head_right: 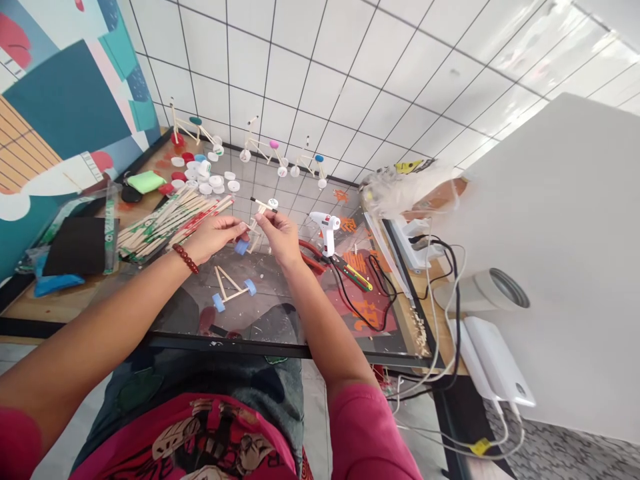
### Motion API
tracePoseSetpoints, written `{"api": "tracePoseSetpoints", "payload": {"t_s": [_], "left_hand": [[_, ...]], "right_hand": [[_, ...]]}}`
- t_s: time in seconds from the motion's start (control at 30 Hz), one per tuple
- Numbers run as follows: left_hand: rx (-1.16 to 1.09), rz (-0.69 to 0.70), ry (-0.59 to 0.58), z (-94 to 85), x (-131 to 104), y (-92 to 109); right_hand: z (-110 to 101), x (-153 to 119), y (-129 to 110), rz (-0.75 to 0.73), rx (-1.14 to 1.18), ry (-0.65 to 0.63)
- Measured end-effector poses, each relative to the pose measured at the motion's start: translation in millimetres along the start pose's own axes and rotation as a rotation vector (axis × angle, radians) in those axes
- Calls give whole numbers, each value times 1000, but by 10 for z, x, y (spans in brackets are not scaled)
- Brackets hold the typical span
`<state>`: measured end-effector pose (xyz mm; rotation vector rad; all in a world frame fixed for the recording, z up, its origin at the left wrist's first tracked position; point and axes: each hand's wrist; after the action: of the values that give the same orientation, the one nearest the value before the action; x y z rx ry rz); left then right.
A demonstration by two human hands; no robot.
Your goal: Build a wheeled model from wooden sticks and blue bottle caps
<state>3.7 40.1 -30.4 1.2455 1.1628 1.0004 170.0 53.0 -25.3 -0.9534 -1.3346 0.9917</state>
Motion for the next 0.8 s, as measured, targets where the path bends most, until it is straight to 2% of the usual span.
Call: {"api": "tracePoseSetpoints", "payload": {"t_s": [0.17, 0.33, 0.8], "left_hand": [[19, 72, 8, 32, -4, -47], [-35, 98, 72, 84, 2, -75], [61, 35, 139, 79, 4, -131]], "right_hand": [[-22, -22, -9, -42, -11, -18], [-27, -48, -7, -61, -74, -57], [-53, -82, 30, 6, -22, -67]]}}
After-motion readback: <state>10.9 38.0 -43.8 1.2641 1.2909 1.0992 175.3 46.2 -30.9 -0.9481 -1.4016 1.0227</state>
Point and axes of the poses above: each hand's wrist, its own x-axis towards the middle knuckle, its own z-axis out of the palm, y = z × x, and after that the axes turned 5 degrees about -z, right-handed
